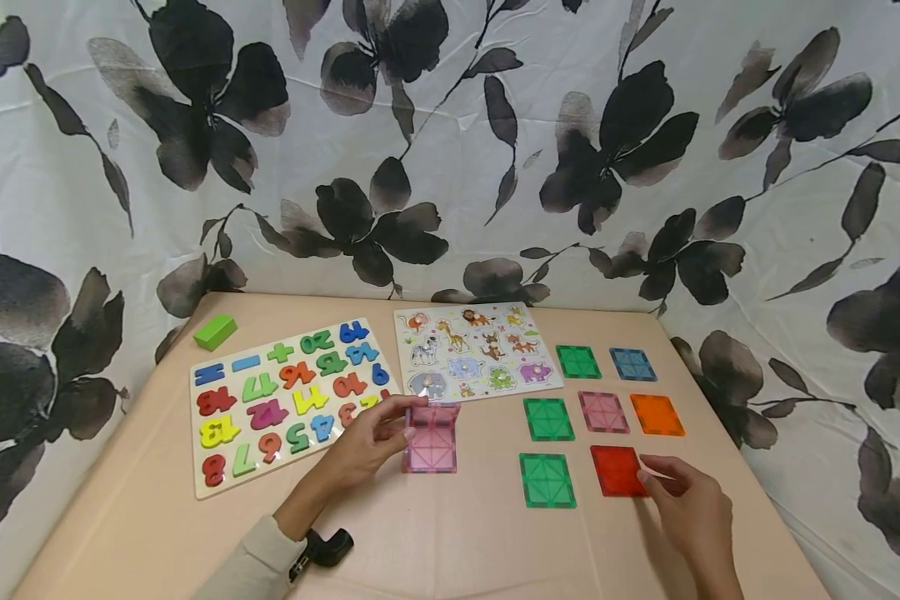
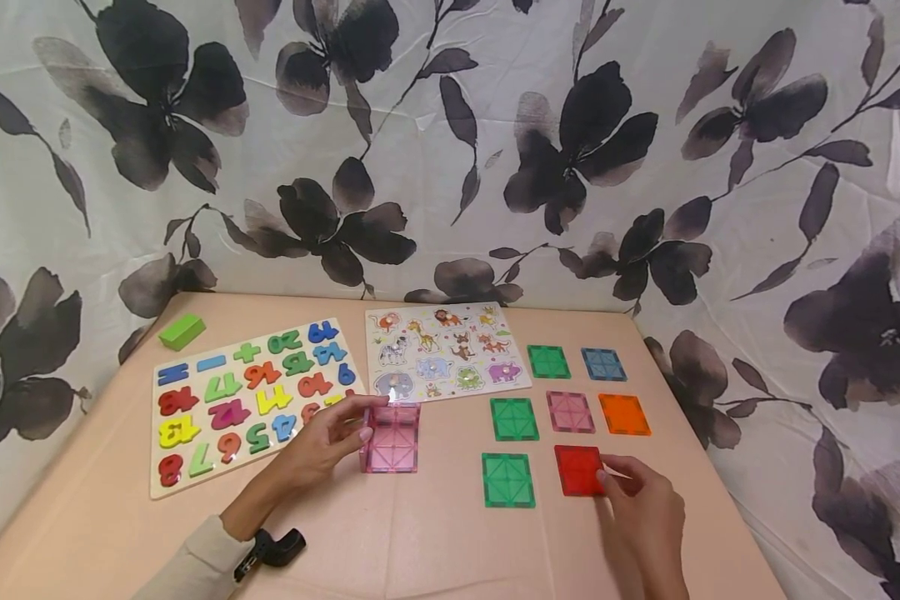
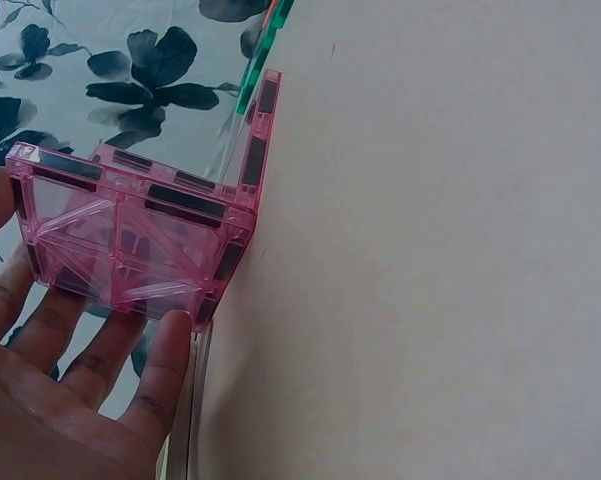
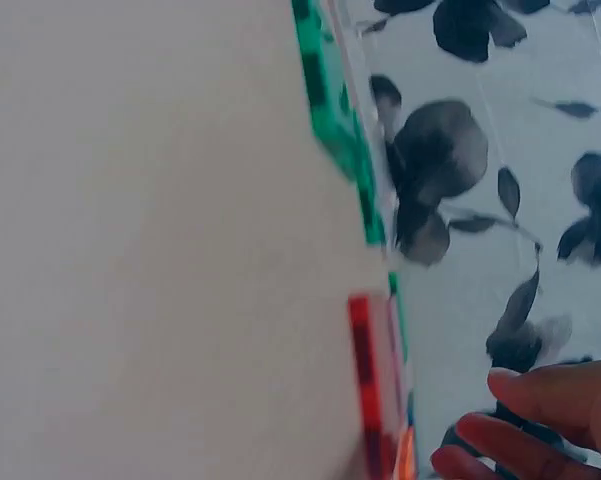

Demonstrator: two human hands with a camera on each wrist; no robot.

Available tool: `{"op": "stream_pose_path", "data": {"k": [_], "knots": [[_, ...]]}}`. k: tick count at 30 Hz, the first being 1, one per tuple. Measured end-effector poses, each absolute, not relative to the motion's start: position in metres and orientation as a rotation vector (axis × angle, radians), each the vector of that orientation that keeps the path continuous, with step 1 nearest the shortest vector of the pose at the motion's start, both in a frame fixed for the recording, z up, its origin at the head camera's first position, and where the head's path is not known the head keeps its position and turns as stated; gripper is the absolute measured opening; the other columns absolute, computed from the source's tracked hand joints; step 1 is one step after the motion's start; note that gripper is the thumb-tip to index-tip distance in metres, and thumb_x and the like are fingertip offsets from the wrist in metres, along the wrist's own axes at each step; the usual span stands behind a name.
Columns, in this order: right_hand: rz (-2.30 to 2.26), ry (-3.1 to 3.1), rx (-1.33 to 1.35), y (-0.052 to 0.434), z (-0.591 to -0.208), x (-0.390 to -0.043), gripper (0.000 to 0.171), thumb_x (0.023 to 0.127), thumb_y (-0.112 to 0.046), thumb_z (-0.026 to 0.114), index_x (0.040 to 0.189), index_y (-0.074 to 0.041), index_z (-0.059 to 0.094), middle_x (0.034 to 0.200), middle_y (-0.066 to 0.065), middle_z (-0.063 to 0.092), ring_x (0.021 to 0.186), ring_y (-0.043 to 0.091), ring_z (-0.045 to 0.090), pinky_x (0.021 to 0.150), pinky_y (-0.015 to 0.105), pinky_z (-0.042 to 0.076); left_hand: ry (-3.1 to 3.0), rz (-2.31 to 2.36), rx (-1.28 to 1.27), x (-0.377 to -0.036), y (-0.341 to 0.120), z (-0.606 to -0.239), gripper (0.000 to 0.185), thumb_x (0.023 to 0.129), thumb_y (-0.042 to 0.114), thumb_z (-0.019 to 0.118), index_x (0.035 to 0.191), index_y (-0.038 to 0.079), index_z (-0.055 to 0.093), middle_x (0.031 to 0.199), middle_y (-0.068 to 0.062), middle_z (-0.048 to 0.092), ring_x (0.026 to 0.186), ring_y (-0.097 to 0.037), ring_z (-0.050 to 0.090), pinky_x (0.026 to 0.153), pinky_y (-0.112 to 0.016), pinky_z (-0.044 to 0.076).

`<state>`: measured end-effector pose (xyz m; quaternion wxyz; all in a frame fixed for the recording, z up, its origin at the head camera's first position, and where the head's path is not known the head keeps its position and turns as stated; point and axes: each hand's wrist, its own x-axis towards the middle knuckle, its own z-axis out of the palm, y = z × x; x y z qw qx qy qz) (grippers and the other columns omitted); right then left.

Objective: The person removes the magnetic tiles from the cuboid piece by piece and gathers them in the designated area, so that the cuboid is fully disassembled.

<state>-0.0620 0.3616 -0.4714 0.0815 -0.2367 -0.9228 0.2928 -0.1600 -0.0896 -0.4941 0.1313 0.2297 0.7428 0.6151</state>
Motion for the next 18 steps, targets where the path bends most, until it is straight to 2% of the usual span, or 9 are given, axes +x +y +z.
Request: {"op": "stream_pose_path", "data": {"k": [2,5,7,13,18], "knots": [[0.889,-2.748,-0.641,0.348,-0.464,-0.066,0.031,0.096,-0.018,0.081,0.126,-0.011,0.077,0.121,0.02,0.078,0.107,0.038,0.076,0.088,0.042,0.065,2.151,1.792,0.665,-0.16,-0.089,-0.494,0.046,0.107,0.007,0.061,0.151,0.017,0.054,0.158,-0.017,0.053,0.145,-0.044,0.054,0.116,-0.045,0.051],[0.961,-2.735,-0.476,0.326,-0.455,-0.075,0.03,0.095,-0.017,0.082,0.124,-0.014,0.079,0.118,0.015,0.08,0.107,0.034,0.076,0.088,0.029,0.064,2.148,1.804,0.664,-0.16,-0.09,-0.495,0.045,0.107,0.006,0.061,0.151,0.017,0.055,0.158,-0.016,0.054,0.145,-0.044,0.053,0.117,-0.048,0.05],[1.002,-2.726,-0.347,0.31,-0.45,-0.082,0.028,0.094,-0.016,0.082,0.122,-0.016,0.079,0.116,0.013,0.08,0.104,0.03,0.077,0.086,0.025,0.064,2.148,1.81,0.665,-0.16,-0.089,-0.496,0.045,0.107,0.006,0.061,0.151,0.016,0.055,0.158,-0.015,0.054,0.147,-0.043,0.052,0.118,-0.049,0.049],[1.062,-2.782,-0.038,0.259,-0.443,-0.106,0.031,0.092,-0.012,0.083,0.122,-0.019,0.079,0.118,0.007,0.08,0.104,0.025,0.076,0.094,0.045,0.064,2.151,1.809,0.657,-0.16,-0.09,-0.497,0.044,0.108,0.009,0.061,0.151,0.016,0.055,0.158,-0.014,0.053,0.148,-0.042,0.051,0.117,-0.046,0.05],[1.047,-2.806,0.194,0.215,-0.442,-0.127,0.036,0.087,-0.01,0.088,0.121,-0.021,0.08,0.119,-0.001,0.08,0.106,0.024,0.075,0.094,0.047,0.064,2.156,1.813,0.667,-0.16,-0.09,-0.497,0.044,0.108,0.012,0.062,0.151,0.017,0.055,0.159,-0.013,0.053,0.149,-0.041,0.05,0.118,-0.048,0.049]]}}
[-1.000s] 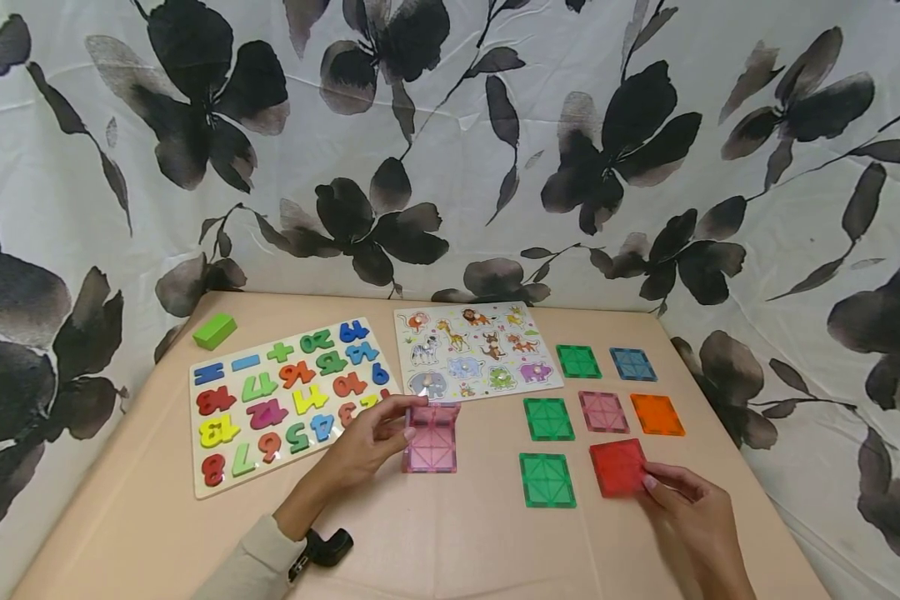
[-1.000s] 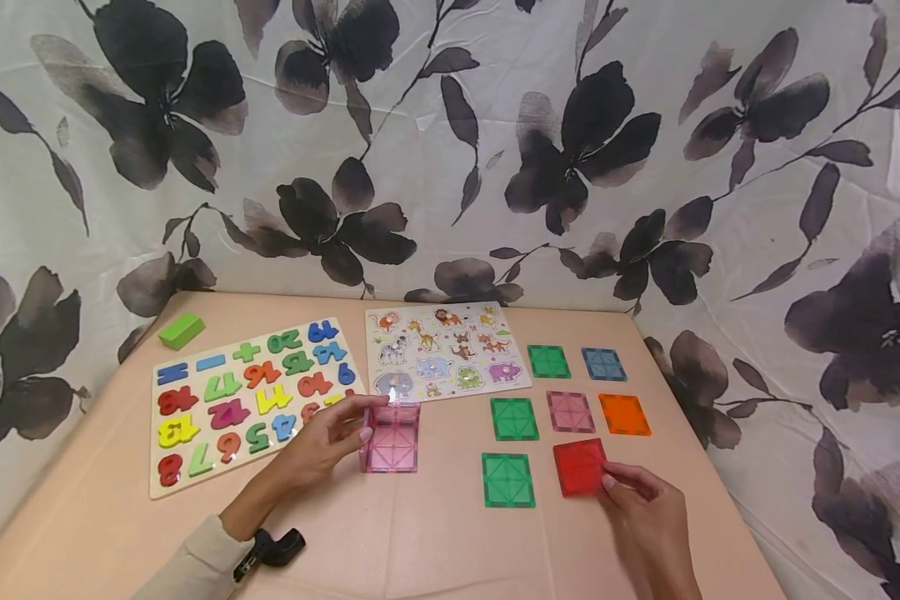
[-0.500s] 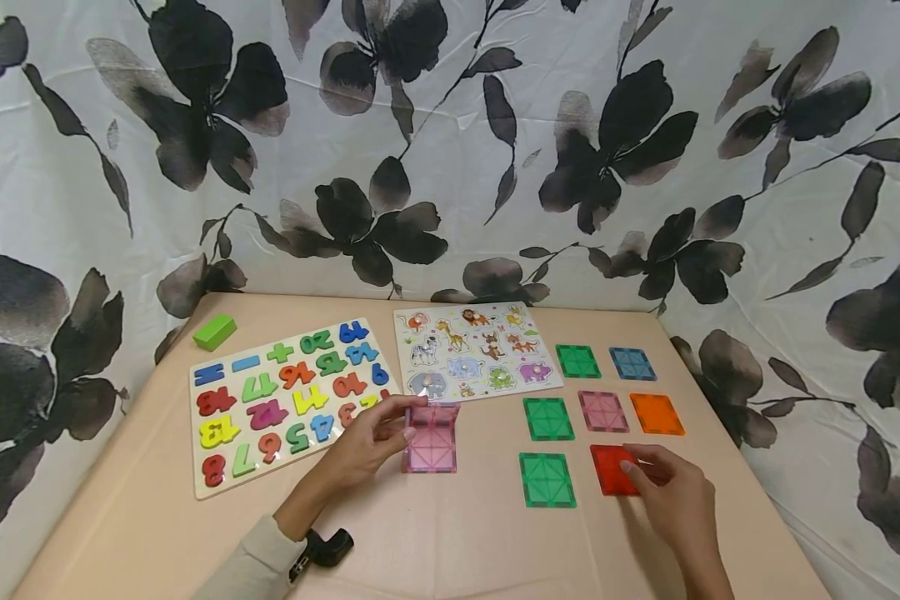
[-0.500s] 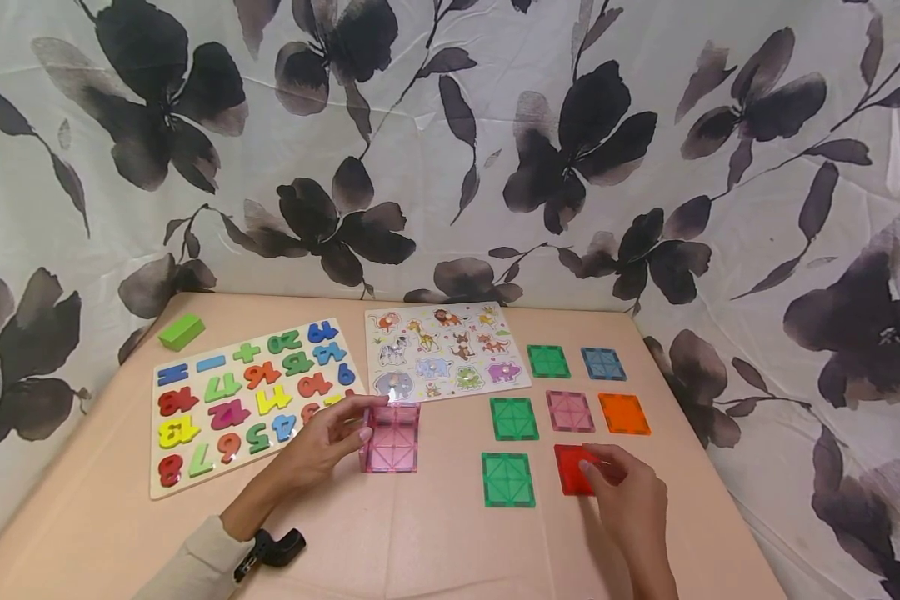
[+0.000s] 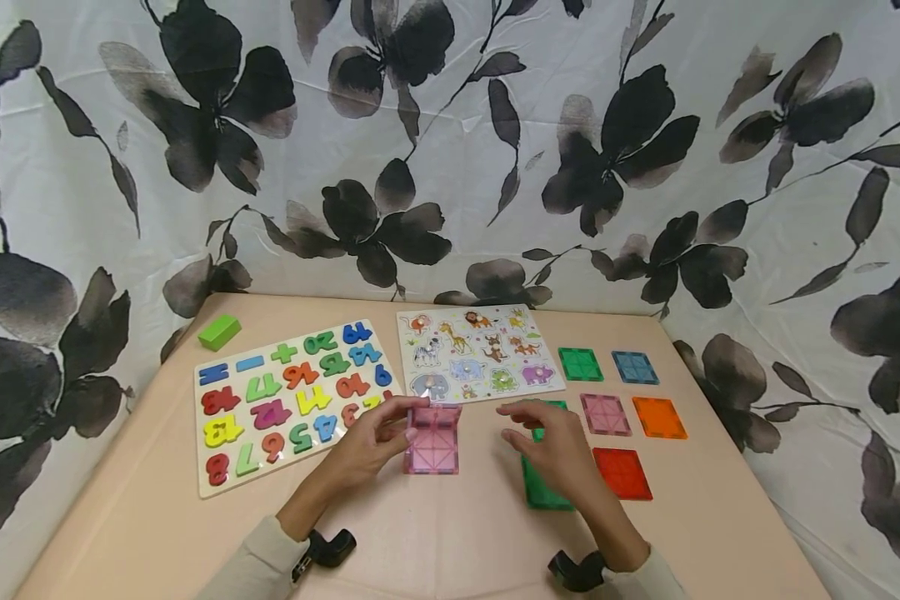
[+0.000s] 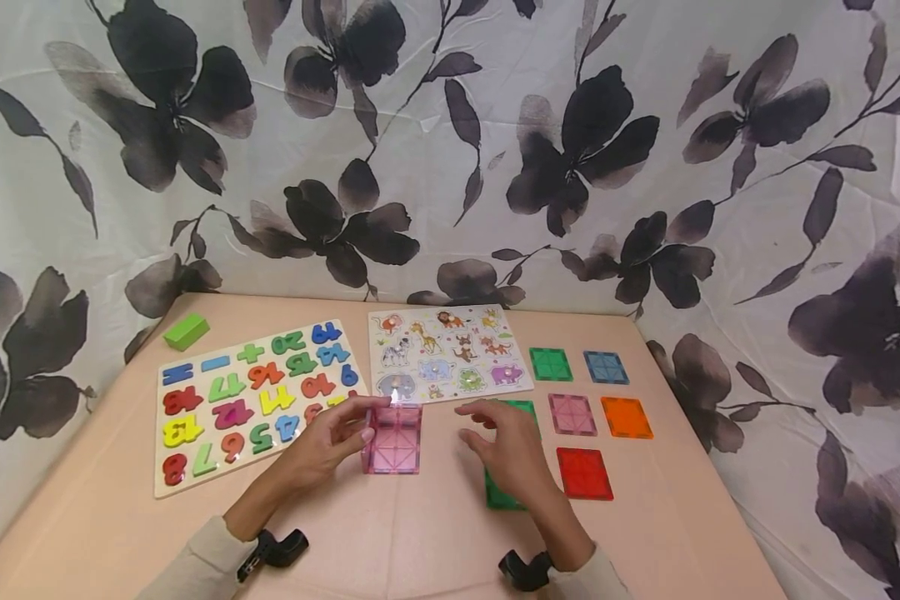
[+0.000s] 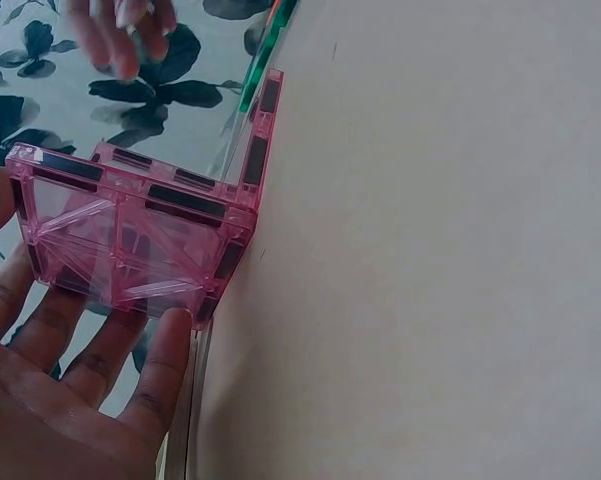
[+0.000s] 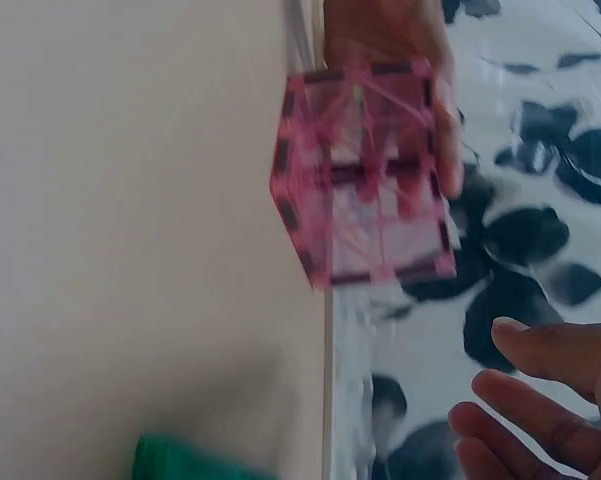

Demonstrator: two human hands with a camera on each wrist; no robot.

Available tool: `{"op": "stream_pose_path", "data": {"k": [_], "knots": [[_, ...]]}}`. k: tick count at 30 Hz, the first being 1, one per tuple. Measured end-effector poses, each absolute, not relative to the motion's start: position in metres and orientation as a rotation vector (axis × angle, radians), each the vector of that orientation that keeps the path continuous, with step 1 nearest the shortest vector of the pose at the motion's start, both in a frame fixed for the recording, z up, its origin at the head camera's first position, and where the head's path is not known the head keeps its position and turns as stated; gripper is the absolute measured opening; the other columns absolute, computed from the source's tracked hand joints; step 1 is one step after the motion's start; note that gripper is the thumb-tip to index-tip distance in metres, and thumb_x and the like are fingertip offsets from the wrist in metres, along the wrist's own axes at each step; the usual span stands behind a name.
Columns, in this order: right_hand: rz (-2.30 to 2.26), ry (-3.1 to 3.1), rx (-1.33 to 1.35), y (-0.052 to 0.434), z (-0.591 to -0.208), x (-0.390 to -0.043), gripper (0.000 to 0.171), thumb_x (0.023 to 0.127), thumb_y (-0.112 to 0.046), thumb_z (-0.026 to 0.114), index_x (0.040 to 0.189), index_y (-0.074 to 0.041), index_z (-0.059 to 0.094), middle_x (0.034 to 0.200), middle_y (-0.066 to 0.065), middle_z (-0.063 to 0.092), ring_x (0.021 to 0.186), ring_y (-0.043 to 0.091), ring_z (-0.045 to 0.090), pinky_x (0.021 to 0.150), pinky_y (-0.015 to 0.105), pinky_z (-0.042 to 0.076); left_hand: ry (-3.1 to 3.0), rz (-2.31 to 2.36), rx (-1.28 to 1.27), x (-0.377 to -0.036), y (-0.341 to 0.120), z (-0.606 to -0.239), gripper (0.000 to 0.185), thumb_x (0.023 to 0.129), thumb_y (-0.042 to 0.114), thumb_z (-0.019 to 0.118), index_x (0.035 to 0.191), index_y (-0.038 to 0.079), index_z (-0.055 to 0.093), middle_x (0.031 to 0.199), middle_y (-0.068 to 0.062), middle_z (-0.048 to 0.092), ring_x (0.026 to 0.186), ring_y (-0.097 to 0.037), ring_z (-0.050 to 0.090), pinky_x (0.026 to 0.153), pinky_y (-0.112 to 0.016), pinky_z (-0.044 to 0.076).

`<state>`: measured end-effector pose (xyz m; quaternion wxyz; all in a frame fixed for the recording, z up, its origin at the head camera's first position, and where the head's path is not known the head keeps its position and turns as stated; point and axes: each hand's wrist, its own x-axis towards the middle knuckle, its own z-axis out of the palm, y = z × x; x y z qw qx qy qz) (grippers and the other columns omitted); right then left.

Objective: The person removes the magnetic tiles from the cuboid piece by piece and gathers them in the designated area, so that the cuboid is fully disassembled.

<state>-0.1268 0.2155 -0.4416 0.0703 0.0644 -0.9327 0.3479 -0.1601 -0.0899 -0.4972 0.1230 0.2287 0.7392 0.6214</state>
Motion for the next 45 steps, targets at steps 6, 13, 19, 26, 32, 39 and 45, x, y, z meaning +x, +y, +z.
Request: {"op": "stream_pose_path", "data": {"k": [6,13,19,26,32,39,45], "knots": [[1.034,-2.774,0.444,0.175,-0.446,-0.151,0.029,0.086,-0.007,0.088,0.111,-0.02,0.082,0.113,-0.003,0.08,0.103,0.022,0.075,0.09,0.045,0.065,2.112,1.836,0.706,-0.162,-0.09,-0.5,0.045,0.108,0.012,0.061,0.152,0.014,0.053,0.157,-0.02,0.053,0.144,-0.047,0.053,0.115,-0.046,0.052],[1.044,-2.741,0.613,0.154,-0.452,-0.171,0.025,0.091,0.004,0.078,0.103,-0.017,0.083,0.101,-0.003,0.081,0.094,0.014,0.075,0.085,0.035,0.066,2.087,1.856,0.735,-0.162,-0.091,-0.501,0.044,0.108,0.005,0.058,0.151,0.012,0.053,0.156,-0.024,0.052,0.141,-0.051,0.055,0.111,-0.034,0.055],[1.019,-2.756,0.58,0.15,-0.45,-0.174,0.024,0.094,0.004,0.075,0.101,-0.017,0.083,0.097,-0.003,0.081,0.085,0.009,0.072,0.078,0.029,0.064,2.104,1.858,0.719,-0.161,-0.091,-0.497,0.041,0.107,0.004,0.06,0.148,0.007,0.054,0.159,-0.02,0.051,0.145,-0.049,0.052,0.113,-0.036,0.053],[1.093,-2.732,0.413,0.154,-0.452,-0.179,0.026,0.093,0.004,0.075,0.098,-0.02,0.083,0.095,-0.003,0.082,0.081,0.007,0.073,0.074,0.026,0.061,2.178,1.81,0.679,-0.16,-0.092,-0.496,0.037,0.107,0.007,0.061,0.144,0.004,0.056,0.161,-0.018,0.05,0.148,-0.043,0.051,0.119,-0.048,0.046],[1.194,-2.697,0.268,0.167,-0.457,-0.178,0.023,0.095,0.0,0.076,0.102,-0.021,0.083,0.097,-0.005,0.081,0.085,0.009,0.074,0.079,0.031,0.063,2.187,1.796,0.679,-0.16,-0.091,-0.496,0.037,0.107,0.008,0.062,0.144,0.006,0.056,0.161,-0.016,0.051,0.148,-0.041,0.051,0.119,-0.051,0.046],[1.325,-2.625,0.109,0.199,-0.455,-0.166,0.023,0.096,-0.003,0.077,0.109,-0.022,0.082,0.106,-0.001,0.081,0.094,0.018,0.078,0.088,0.038,0.066,2.206,1.787,0.68,-0.16,-0.09,-0.496,0.037,0.106,0.007,0.063,0.143,0.003,0.057,0.161,-0.02,0.05,0.147,-0.042,0.053,0.119,-0.054,0.045],[1.381,-2.603,-0.073,0.242,-0.453,-0.149,0.023,0.099,-0.008,0.075,0.117,-0.02,0.079,0.118,0.001,0.078,0.101,0.02,0.076,0.09,0.022,0.062,2.193,1.787,0.691,-0.161,-0.091,-0.496,0.037,0.107,0.01,0.063,0.143,0.002,0.056,0.162,-0.021,0.049,0.148,-0.043,0.051,0.12,-0.054,0.044]]}}
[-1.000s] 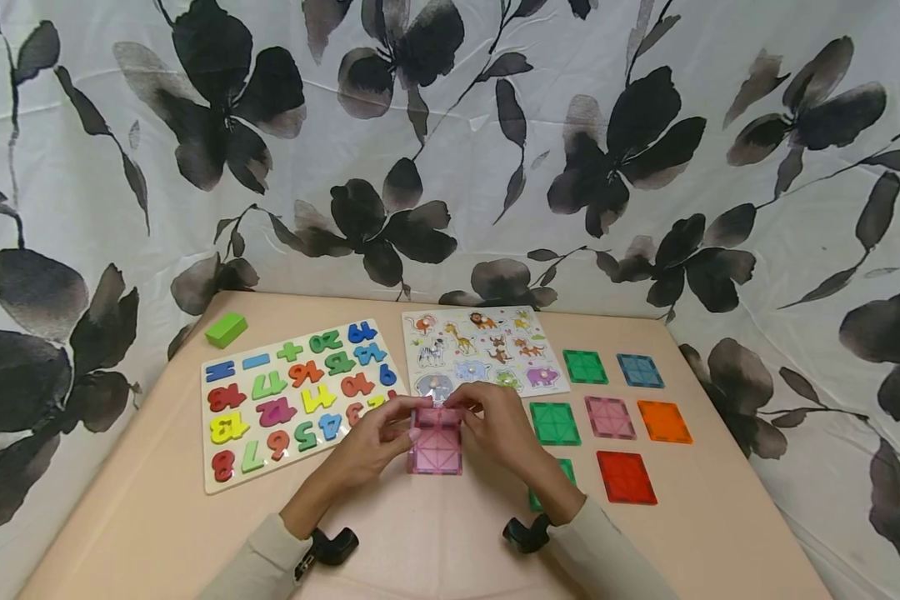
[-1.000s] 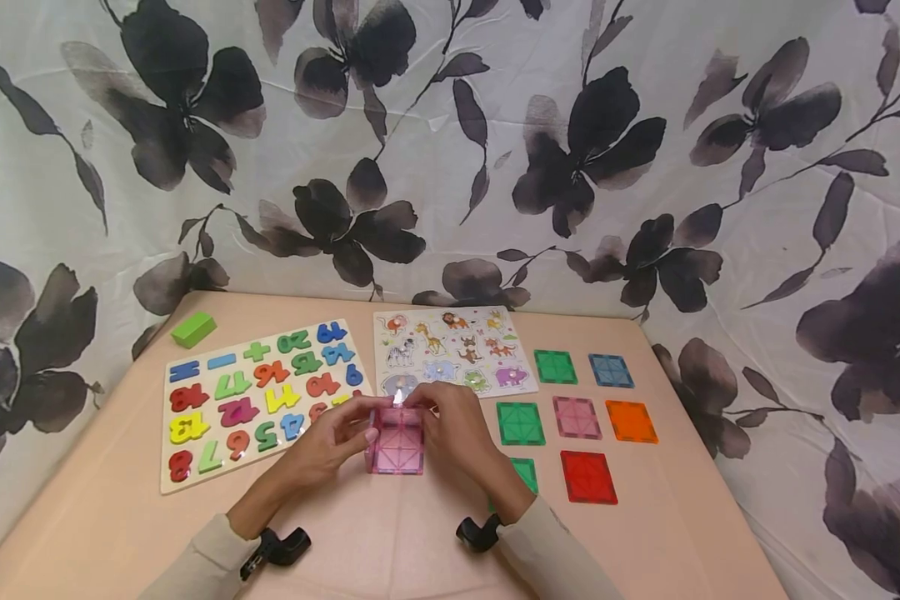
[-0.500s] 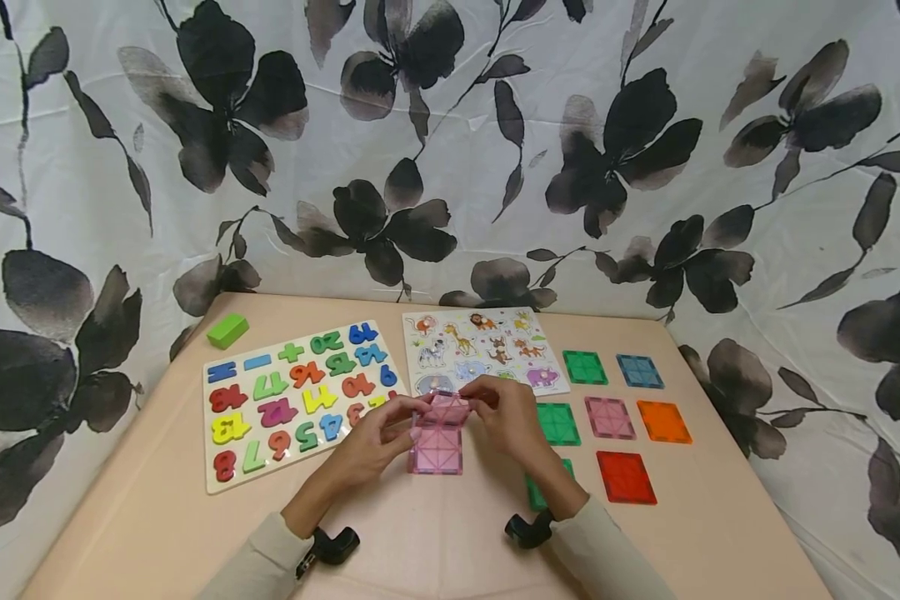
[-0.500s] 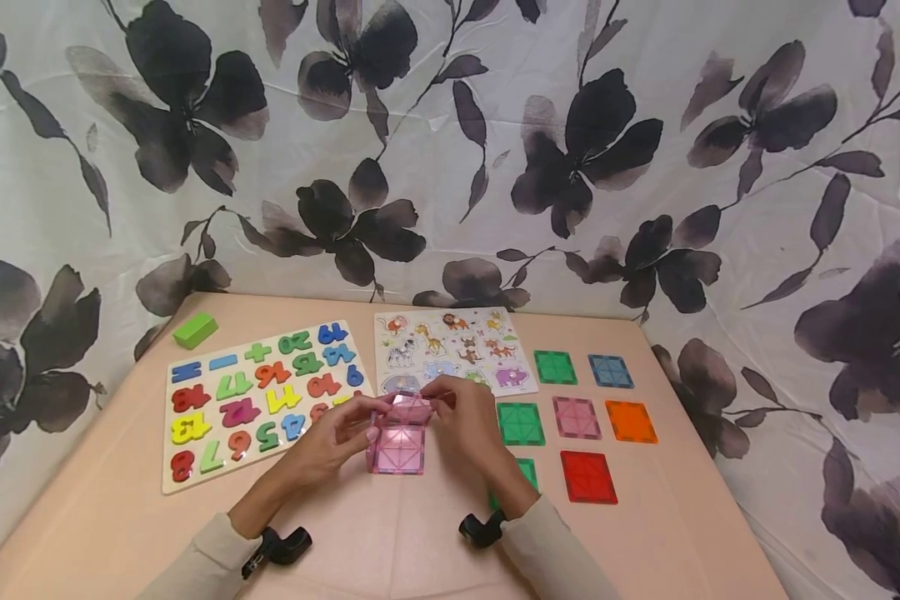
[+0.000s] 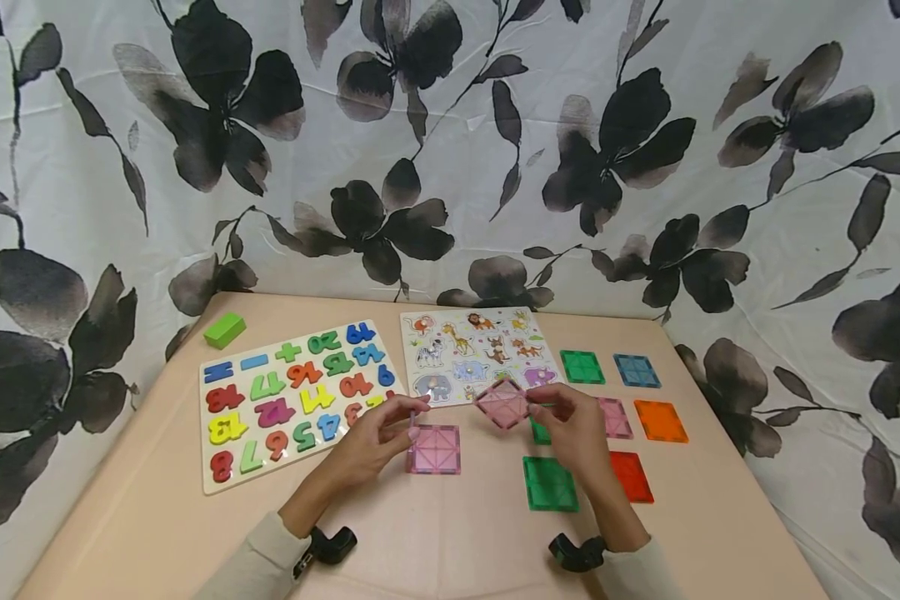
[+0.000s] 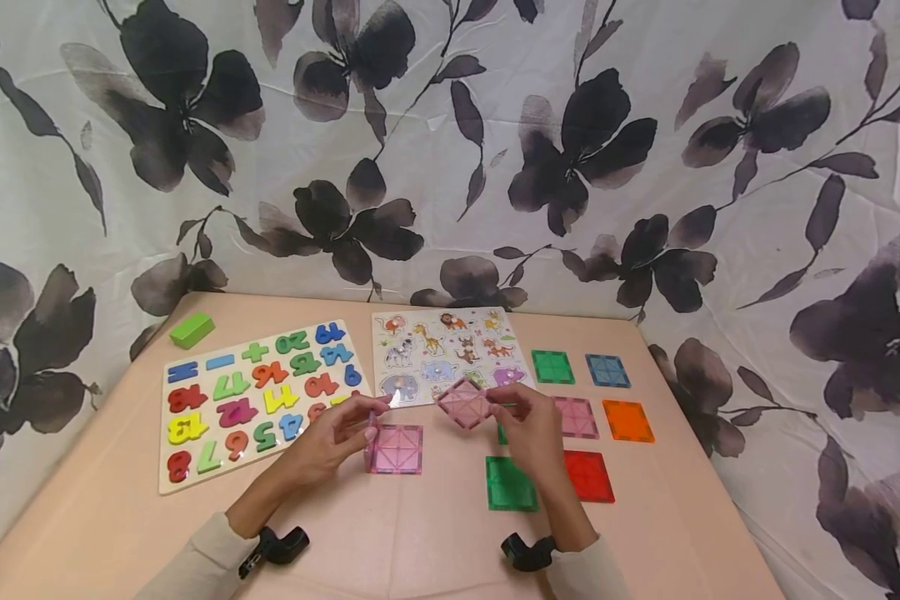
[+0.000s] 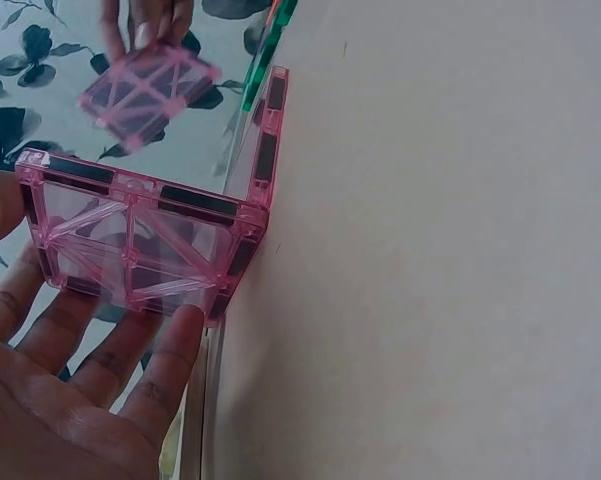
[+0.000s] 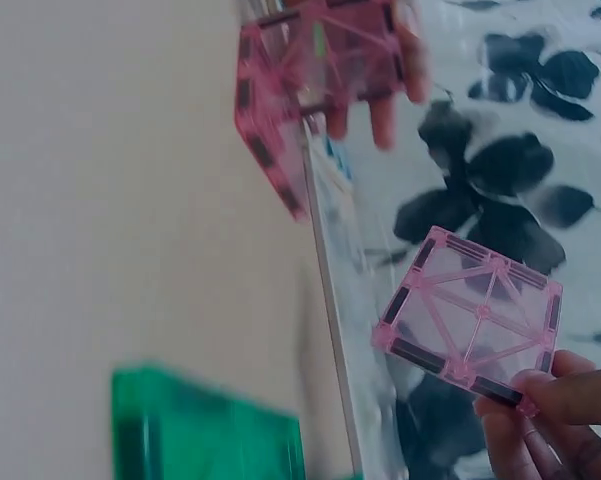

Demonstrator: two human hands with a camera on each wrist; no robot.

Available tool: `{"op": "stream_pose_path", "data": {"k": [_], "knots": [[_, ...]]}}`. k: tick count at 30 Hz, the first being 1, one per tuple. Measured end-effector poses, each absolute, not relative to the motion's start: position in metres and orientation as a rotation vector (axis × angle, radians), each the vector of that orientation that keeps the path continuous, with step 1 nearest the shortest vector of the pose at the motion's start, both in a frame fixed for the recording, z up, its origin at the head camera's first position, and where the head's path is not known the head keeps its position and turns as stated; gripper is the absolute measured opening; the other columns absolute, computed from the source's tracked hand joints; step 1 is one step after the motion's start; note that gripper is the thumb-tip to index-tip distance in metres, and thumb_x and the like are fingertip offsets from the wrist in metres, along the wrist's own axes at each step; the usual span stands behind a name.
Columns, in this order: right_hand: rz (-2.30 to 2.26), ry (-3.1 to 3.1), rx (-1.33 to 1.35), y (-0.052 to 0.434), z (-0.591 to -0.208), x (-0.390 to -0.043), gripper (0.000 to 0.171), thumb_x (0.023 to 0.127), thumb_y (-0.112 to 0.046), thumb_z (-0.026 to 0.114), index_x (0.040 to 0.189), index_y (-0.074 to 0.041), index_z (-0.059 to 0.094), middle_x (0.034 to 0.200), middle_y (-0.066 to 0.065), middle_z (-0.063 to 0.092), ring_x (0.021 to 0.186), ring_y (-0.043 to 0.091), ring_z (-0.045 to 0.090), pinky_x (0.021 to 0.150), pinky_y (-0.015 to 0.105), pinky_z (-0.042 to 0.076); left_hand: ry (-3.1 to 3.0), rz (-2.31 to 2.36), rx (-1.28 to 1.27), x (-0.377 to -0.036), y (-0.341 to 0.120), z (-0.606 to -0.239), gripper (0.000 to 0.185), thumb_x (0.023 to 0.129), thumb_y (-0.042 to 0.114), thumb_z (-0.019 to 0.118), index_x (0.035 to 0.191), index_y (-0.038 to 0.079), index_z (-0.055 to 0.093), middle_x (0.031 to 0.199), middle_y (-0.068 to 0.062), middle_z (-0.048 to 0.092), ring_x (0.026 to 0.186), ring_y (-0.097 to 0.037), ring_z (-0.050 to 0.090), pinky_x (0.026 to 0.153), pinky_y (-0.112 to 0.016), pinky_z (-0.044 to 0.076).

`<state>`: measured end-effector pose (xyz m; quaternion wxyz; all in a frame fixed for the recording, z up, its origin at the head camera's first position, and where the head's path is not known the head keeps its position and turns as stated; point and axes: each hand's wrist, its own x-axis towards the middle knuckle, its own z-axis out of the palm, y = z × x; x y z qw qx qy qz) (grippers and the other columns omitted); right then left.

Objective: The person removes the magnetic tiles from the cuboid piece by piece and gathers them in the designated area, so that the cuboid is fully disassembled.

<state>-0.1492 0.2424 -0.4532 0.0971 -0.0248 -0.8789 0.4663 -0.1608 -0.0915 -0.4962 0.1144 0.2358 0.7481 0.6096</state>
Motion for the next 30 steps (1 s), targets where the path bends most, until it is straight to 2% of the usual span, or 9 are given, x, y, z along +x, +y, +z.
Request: {"op": "stream_pose_path", "data": {"k": [3,11,14,16,19,22,25,30], "knots": [[1.377,-2.583,-0.161,0.269,-0.456,-0.137,0.024,0.1,-0.007,0.073,0.12,-0.018,0.077,0.122,0.002,0.076,0.1,0.019,0.076,0.086,0.014,0.059,2.198,1.777,0.703,-0.162,-0.092,-0.498,0.037,0.108,0.013,0.063,0.142,0.002,0.056,0.162,-0.02,0.05,0.148,-0.043,0.051,0.119,-0.054,0.044],[1.39,-2.482,-0.467,0.341,-0.458,-0.103,0.028,0.103,-0.008,0.07,0.131,-0.01,0.073,0.125,0.012,0.076,0.091,0.004,0.076,0.08,0.013,0.06,2.193,1.768,0.674,-0.161,-0.093,-0.496,0.037,0.107,0.008,0.062,0.143,0.002,0.055,0.162,-0.02,0.049,0.148,-0.042,0.052,0.119,-0.052,0.044],[1.368,-2.449,-0.638,0.366,-0.458,-0.094,0.032,0.103,-0.007,0.069,0.134,-0.008,0.071,0.12,0.005,0.078,0.087,0.001,0.076,0.077,0.013,0.06,2.191,1.772,0.682,-0.161,-0.093,-0.495,0.037,0.107,0.006,0.061,0.143,0.002,0.055,0.162,-0.021,0.049,0.147,-0.043,0.052,0.119,-0.052,0.045],[1.373,-2.407,-0.741,0.382,-0.461,-0.09,0.034,0.102,-0.004,0.069,0.136,-0.007,0.07,0.111,-0.005,0.078,0.083,-0.002,0.075,0.074,0.015,0.061,2.182,1.781,0.682,-0.161,-0.092,-0.494,0.037,0.107,0.005,0.061,0.143,0.002,0.055,0.162,-0.021,0.049,0.147,-0.043,0.053,0.119,-0.051,0.045],[1.395,-2.342,-0.832,0.405,-0.467,-0.083,0.036,0.101,0.0,0.069,0.137,-0.003,0.068,0.097,-0.02,0.073,0.078,-0.005,0.074,0.071,0.019,0.063,2.181,1.787,0.687,-0.161,-0.092,-0.494,0.036,0.107,0.005,0.062,0.142,0.001,0.055,0.162,-0.021,0.05,0.146,-0.043,0.053,0.119,-0.051,0.045],[1.413,-2.315,-0.882,0.422,-0.474,-0.076,0.037,0.1,0.002,0.069,0.137,0.0,0.067,0.089,-0.026,0.067,0.076,-0.005,0.073,0.07,0.02,0.063,2.174,1.795,0.684,-0.161,-0.092,-0.494,0.036,0.106,0.005,0.062,0.142,0.001,0.056,0.161,-0.021,0.05,0.146,-0.042,0.053,0.12,-0.054,0.044],[1.435,-2.287,-0.933,0.433,-0.48,-0.071,0.039,0.098,0.003,0.071,0.137,0.002,0.066,0.084,-0.026,0.067,0.074,-0.002,0.073,0.069,0.02,0.063,2.176,1.797,0.686,-0.161,-0.092,-0.494,0.036,0.106,0.004,0.062,0.141,0.002,0.056,0.16,-0.022,0.051,0.146,-0.042,0.053,0.12,-0.057,0.043],[1.397,-2.299,-1.065,0.449,-0.488,-0.07,0.041,0.101,-0.002,0.069,0.141,0.0,0.062,0.091,-0.012,0.069,0.07,-0.001,0.071,0.063,0.021,0.063,2.18,1.792,0.68,-0.161,-0.091,-0.494,0.036,0.106,0.004,0.062,0.141,0.002,0.056,0.16,-0.021,0.051,0.147,-0.041,0.053,0.12,-0.057,0.043]]}}
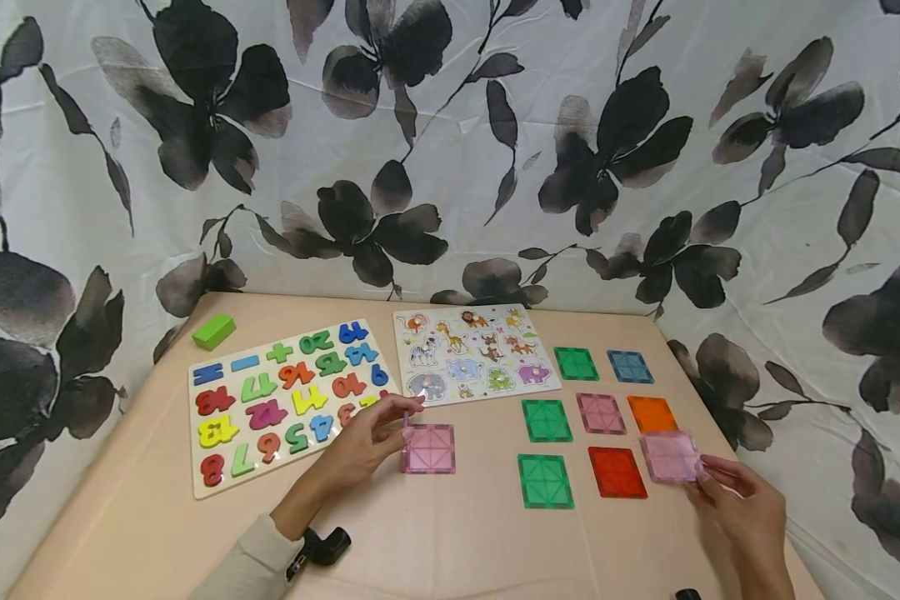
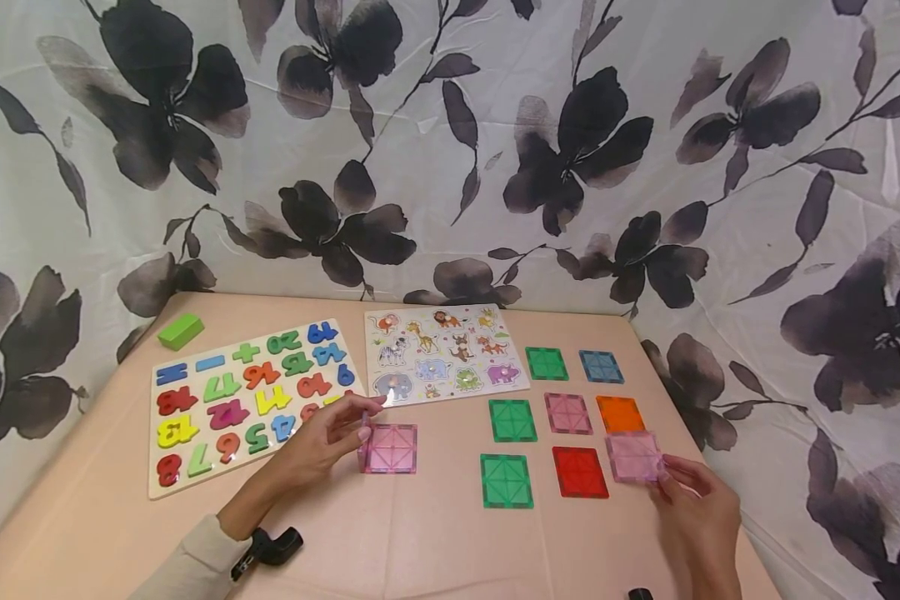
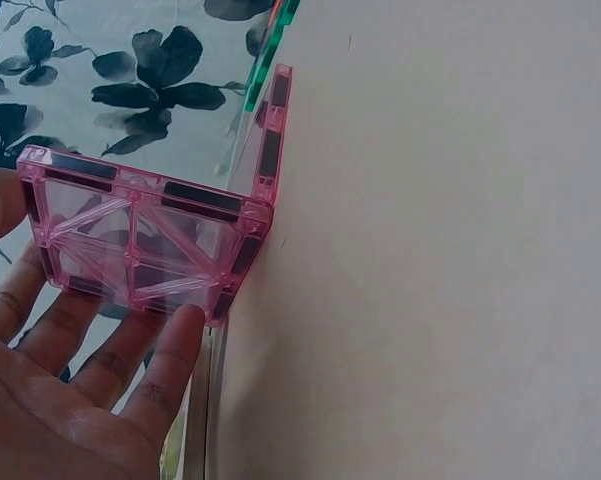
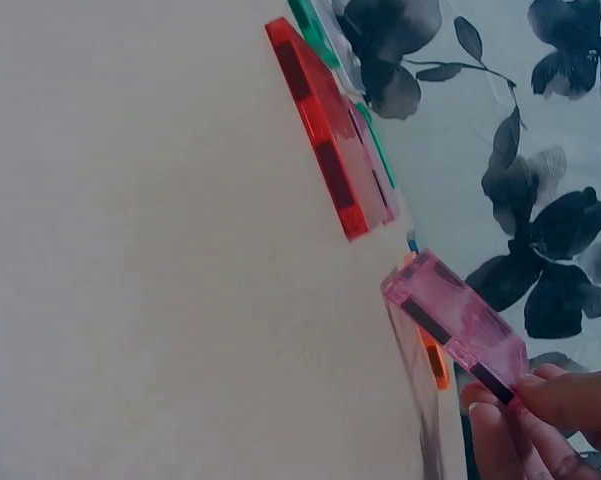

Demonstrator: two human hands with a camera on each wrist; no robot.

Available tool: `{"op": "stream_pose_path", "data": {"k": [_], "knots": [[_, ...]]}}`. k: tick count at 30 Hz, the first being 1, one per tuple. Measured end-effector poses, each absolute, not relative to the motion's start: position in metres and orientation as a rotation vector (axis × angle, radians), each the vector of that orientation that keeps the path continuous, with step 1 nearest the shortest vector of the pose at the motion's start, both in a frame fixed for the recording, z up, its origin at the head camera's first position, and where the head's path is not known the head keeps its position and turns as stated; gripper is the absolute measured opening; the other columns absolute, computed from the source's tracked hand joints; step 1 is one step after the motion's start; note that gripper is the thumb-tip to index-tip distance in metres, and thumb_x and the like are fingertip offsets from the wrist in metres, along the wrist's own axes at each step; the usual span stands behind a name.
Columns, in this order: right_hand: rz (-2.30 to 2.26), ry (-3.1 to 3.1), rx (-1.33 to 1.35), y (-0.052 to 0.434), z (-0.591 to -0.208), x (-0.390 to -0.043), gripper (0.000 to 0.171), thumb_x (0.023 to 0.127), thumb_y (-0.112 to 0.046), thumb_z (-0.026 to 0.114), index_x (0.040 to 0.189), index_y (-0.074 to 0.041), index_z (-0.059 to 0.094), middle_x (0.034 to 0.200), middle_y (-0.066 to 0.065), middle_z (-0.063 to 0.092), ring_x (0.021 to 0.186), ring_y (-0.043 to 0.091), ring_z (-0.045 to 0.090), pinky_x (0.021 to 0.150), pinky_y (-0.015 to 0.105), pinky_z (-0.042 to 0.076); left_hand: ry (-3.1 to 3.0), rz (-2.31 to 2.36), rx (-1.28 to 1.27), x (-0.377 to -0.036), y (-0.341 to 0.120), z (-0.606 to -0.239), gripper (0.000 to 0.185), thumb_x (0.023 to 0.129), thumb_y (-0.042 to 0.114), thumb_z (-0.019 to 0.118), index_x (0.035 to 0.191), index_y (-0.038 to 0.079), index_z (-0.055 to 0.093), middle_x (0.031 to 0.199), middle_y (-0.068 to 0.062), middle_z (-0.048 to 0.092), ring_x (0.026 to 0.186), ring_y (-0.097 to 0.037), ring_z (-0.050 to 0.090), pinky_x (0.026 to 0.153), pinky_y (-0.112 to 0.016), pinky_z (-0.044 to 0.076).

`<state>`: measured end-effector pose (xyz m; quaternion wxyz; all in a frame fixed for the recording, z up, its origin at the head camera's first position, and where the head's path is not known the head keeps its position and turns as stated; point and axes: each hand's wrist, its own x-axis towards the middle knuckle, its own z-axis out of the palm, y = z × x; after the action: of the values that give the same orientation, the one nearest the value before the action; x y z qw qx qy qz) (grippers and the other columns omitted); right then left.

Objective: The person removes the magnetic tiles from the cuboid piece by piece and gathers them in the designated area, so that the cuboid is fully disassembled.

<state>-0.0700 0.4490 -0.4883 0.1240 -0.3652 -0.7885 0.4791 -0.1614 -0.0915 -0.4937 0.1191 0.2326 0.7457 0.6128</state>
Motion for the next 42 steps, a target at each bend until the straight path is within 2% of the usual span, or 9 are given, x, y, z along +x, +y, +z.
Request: {"op": "stream_pose_path", "data": {"k": [10,17,23,28,30,33,35,38,42], "knots": [[1.341,-2.403,-1.098,0.462,-0.503,-0.068,0.04,0.104,-0.003,0.064,0.143,0.004,0.059,0.095,0.008,0.075,0.067,0.013,0.077,0.062,0.025,0.063,2.183,1.785,0.682,-0.162,-0.092,-0.493,0.036,0.106,0.005,0.062,0.141,0.002,0.056,0.16,-0.021,0.051,0.147,-0.041,0.053,0.12,-0.054,0.043],[1.115,-2.509,-1.044,0.457,-0.498,-0.065,0.034,0.102,-0.006,0.069,0.135,0.004,0.066,0.115,0.03,0.074,0.069,0.015,0.075,0.06,0.021,0.06,2.185,1.79,0.694,-0.163,-0.093,-0.495,0.036,0.106,0.003,0.062,0.142,0.001,0.055,0.159,-0.022,0.052,0.146,-0.042,0.053,0.119,-0.055,0.044],[0.82,-2.587,-0.929,0.433,-0.482,-0.065,0.03,0.1,-0.019,0.075,0.127,-0.005,0.075,0.126,0.025,0.074,0.094,0.035,0.068,0.065,0.023,0.044,2.211,1.765,0.696,-0.163,-0.095,-0.493,0.038,0.107,0.009,0.063,0.143,0.004,0.056,0.16,-0.019,0.051,0.149,-0.042,0.051,0.119,-0.052,0.044],[0.921,-2.614,-0.76,0.389,-0.472,-0.078,0.031,0.099,-0.022,0.077,0.128,-0.011,0.075,0.126,0.019,0.076,0.105,0.034,0.072,0.064,0.002,0.046,2.323,1.709,0.69,-0.161,-0.1,-0.489,0.04,0.105,0.014,0.067,0.144,0.014,0.06,0.154,-0.011,0.059,0.146,-0.042,0.054,0.118,-0.057,0.045],[0.953,-2.654,-0.615,0.369,-0.471,-0.084,0.032,0.099,-0.023,0.078,0.129,-0.012,0.075,0.126,0.016,0.077,0.109,0.034,0.073,0.071,0.0,0.046,2.369,1.679,0.694,-0.161,-0.102,-0.488,0.041,0.105,0.014,0.068,0.145,0.016,0.061,0.15,-0.01,0.061,0.143,-0.041,0.057,0.117,-0.057,0.047],[0.977,-2.708,-0.362,0.341,-0.47,-0.092,0.034,0.096,-0.024,0.081,0.128,-0.013,0.075,0.123,0.013,0.078,0.108,0.033,0.074,0.082,0.007,0.055,2.401,1.65,0.695,-0.16,-0.106,-0.487,0.043,0.104,0.012,0.069,0.146,0.014,0.061,0.146,-0.014,0.064,0.138,-0.04,0.062,0.113,-0.053,0.051],[1.014,-2.749,-0.218,0.322,-0.471,-0.098,0.034,0.096,-0.025,0.082,0.128,-0.014,0.075,0.123,0.011,0.078,0.109,0.03,0.074,0.089,0.021,0.062,2.41,1.643,0.692,-0.159,-0.109,-0.485,0.044,0.103,0.011,0.069,0.146,0.01,0.061,0.143,-0.017,0.064,0.134,-0.04,0.064,0.111,-0.049,0.054],[1.086,-2.804,-0.08,0.291,-0.471,-0.108,0.037,0.094,-0.025,0.084,0.129,-0.017,0.075,0.122,0.008,0.077,0.11,0.028,0.074,0.095,0.041,0.064,2.419,1.643,0.693,-0.158,-0.113,-0.483,0.044,0.103,0.009,0.07,0.146,0.006,0.061,0.142,-0.02,0.064,0.13,-0.039,0.067,0.108,-0.046,0.057],[1.124,-2.905,0.048,0.252,-0.47,-0.121,0.045,0.089,-0.025,0.088,0.132,-0.024,0.074,0.126,0.003,0.076,0.114,0.026,0.072,0.097,0.046,0.063,2.443,1.612,0.704,-0.157,-0.116,-0.48,0.044,0.104,0.008,0.067,0.147,0.003,0.059,0.144,-0.021,0.063,0.127,-0.038,0.068,0.105,-0.041,0.059]]}}
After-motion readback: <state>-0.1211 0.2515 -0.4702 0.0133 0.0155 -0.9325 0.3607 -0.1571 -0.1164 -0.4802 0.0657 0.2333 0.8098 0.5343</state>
